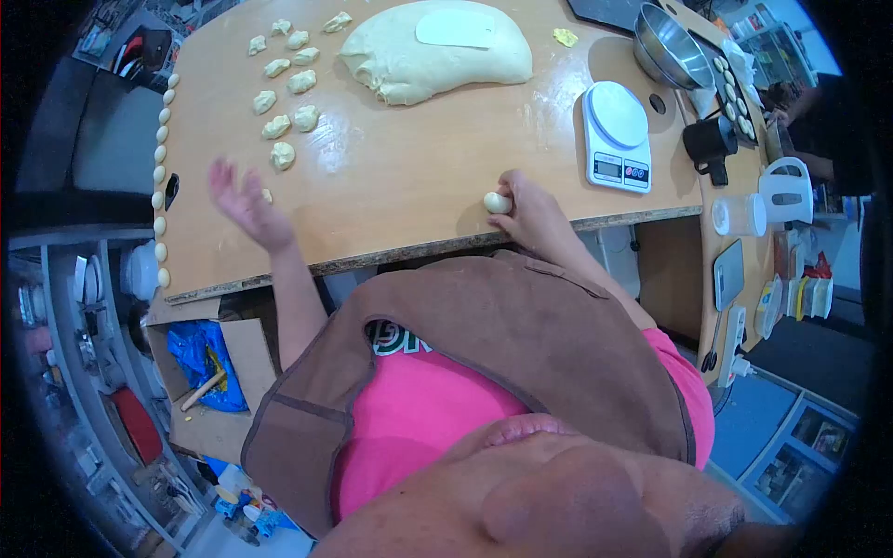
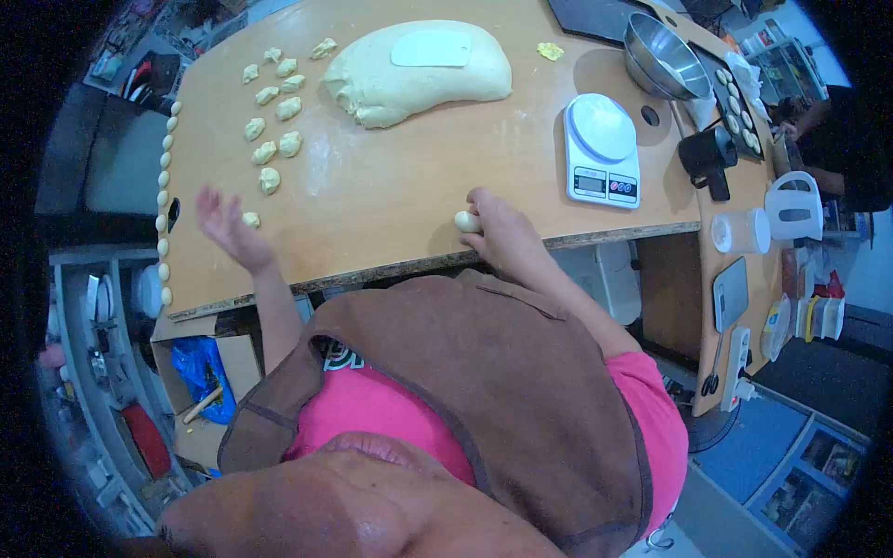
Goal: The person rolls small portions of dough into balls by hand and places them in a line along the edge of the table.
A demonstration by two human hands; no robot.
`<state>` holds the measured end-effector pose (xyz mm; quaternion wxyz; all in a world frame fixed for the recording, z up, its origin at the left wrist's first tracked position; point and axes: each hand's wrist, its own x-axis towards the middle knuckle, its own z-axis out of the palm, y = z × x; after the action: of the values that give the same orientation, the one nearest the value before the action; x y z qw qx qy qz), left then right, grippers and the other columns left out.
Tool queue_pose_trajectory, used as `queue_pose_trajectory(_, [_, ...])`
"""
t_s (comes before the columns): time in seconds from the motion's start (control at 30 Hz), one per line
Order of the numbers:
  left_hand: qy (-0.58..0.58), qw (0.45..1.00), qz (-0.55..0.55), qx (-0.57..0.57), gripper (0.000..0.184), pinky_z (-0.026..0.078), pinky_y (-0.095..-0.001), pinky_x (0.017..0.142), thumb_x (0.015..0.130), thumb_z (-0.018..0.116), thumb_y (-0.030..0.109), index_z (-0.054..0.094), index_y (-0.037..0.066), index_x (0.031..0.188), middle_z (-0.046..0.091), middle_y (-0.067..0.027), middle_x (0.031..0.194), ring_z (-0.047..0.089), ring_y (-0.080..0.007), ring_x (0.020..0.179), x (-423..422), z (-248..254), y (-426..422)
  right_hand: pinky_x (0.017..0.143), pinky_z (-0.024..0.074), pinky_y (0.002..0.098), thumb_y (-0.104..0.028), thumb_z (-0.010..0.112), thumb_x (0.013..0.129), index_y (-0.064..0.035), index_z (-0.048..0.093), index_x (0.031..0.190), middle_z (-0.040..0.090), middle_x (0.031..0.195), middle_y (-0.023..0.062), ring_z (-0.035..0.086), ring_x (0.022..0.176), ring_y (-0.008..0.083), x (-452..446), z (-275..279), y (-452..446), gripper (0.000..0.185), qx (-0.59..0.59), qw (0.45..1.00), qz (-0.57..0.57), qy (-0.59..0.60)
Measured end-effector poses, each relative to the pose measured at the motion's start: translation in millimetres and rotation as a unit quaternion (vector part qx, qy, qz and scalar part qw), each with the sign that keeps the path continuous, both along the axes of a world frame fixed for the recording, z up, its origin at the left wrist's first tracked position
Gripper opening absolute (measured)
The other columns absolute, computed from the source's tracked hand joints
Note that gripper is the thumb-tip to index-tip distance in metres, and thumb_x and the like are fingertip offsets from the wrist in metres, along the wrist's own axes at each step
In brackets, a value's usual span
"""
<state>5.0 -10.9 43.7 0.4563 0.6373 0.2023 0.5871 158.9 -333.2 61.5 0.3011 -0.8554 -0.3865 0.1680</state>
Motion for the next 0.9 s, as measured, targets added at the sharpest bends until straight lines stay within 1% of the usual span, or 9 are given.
queue_pose_trajectory(0.1, [0.024,0.960,-0.239,-0.145,0.058,0.035,-0.0397,0.103,0.091,0.051,0.026,0.028,0.003,0.139,0.035,-0.0131,0.142,0.034,-0.0251,0.130,22.9,5.1,-50.9,0.075,0.0497,0.0390,-0.013,0.076,0.072,-0.0030,0.046,0.108,0.063,0.090,0.0150,0.063,0.087,0.0323,8.4,16.3,7.1,0.048,-0.006,0.998,-0.023,0.066])
queue_pose_trajectory(0.17, [-0.019,0.823,-0.451,-0.344,0.054,0.032,-0.0385,0.104,0.092,0.055,0.023,0.033,0.003,0.136,0.041,-0.0104,0.136,0.038,-0.0229,0.128,30.4,2.1,-79.2,0.077,0.0506,0.0375,-0.012,0.078,0.071,-0.0038,0.047,0.109,0.064,0.092,0.0128,0.063,0.090,0.0295,9.2,24.4,18.2,0.049,0.222,0.974,0.055,0.000])
queue_pose_trajectory(0.23, [-0.012,0.678,-0.599,-0.425,0.058,0.037,-0.0388,0.104,0.095,0.050,0.031,0.029,0.001,0.138,0.040,-0.0132,0.137,0.042,-0.0249,0.126,36.9,11.0,-103.3,0.078,0.0508,0.0374,-0.012,0.078,0.071,-0.0048,0.048,0.109,0.064,0.094,0.0114,0.063,0.091,0.0285,7.3,37.6,38.5,0.049,0.320,0.941,0.108,-0.039])
queue_pose_trajectory(0.27, [-0.023,0.608,-0.652,-0.452,0.057,0.039,-0.0387,0.104,0.096,0.047,0.033,0.028,0.000,0.139,0.041,-0.0141,0.136,0.044,-0.0250,0.125,40.0,13.4,-111.2,0.079,0.0510,0.0373,-0.011,0.078,0.071,-0.0058,0.050,0.110,0.065,0.096,0.0099,0.064,0.091,0.0275,6.2,41.0,46.7,0.048,0.412,0.895,0.150,-0.077])
queue_pose_trajectory(0.3, [-0.022,0.614,-0.648,-0.450,0.057,0.039,-0.0387,0.104,0.096,0.047,0.033,0.028,0.000,0.139,0.041,-0.0141,0.136,0.044,-0.0250,0.125,42.8,14.8,-117.2,0.079,0.0510,0.0373,-0.011,0.078,0.071,-0.0058,0.050,0.110,0.065,0.096,0.0099,0.064,0.091,0.0275,5.2,40.9,51.0,0.048,0.417,0.893,0.155,-0.074])
queue_pose_trajectory(0.4, [-0.106,0.533,-0.638,-0.545,0.049,0.047,-0.0328,0.098,0.098,0.044,0.023,0.030,-0.001,0.138,0.049,-0.0151,0.127,0.053,-0.0253,0.115,47.9,14.1,-123.6,0.082,0.0502,0.0380,-0.008,0.076,0.072,-0.0071,0.053,0.107,0.065,0.097,0.0095,0.063,0.089,0.0273,3.6,40.1,60.2,0.042,0.400,0.896,0.178,-0.078])
queue_pose_trajectory(0.57, [-0.111,0.591,-0.613,-0.513,0.045,0.048,-0.0323,0.097,0.095,0.050,0.018,0.037,0.001,0.134,0.053,-0.0142,0.122,0.055,-0.0229,0.112,47.6,15.6,-121.5,0.068,0.0464,0.0325,-0.006,0.075,0.071,-0.0073,0.065,0.095,0.068,0.090,0.0055,0.061,0.075,0.0217,3.8,55.4,55.7,0.026,0.381,0.888,0.109,-0.232])
queue_pose_trajectory(0.67, [-0.091,0.619,-0.609,-0.488,0.043,0.049,-0.0329,0.097,0.094,0.053,0.015,0.041,0.001,0.132,0.053,-0.0139,0.122,0.056,-0.0213,0.111,47.3,14.4,-116.7,0.065,0.0429,0.0317,-0.008,0.074,0.070,-0.0111,0.069,0.089,0.068,0.084,0.0014,0.057,0.070,0.0193,9.3,68.7,55.9,0.020,0.309,0.924,0.086,-0.210])
queue_pose_trajectory(0.9, [-0.038,0.691,-0.577,-0.434,0.040,0.049,-0.0334,0.097,0.092,0.055,0.009,0.044,0.001,0.130,0.052,-0.0122,0.126,0.054,-0.0197,0.113,45.7,27.7,-116.7,0.062,0.0370,0.0322,-0.010,0.071,0.070,-0.0155,0.069,0.085,0.067,0.079,-0.0029,0.054,0.068,0.0159,14.8,64.4,58.4,0.016,0.254,0.923,0.136,-0.254])
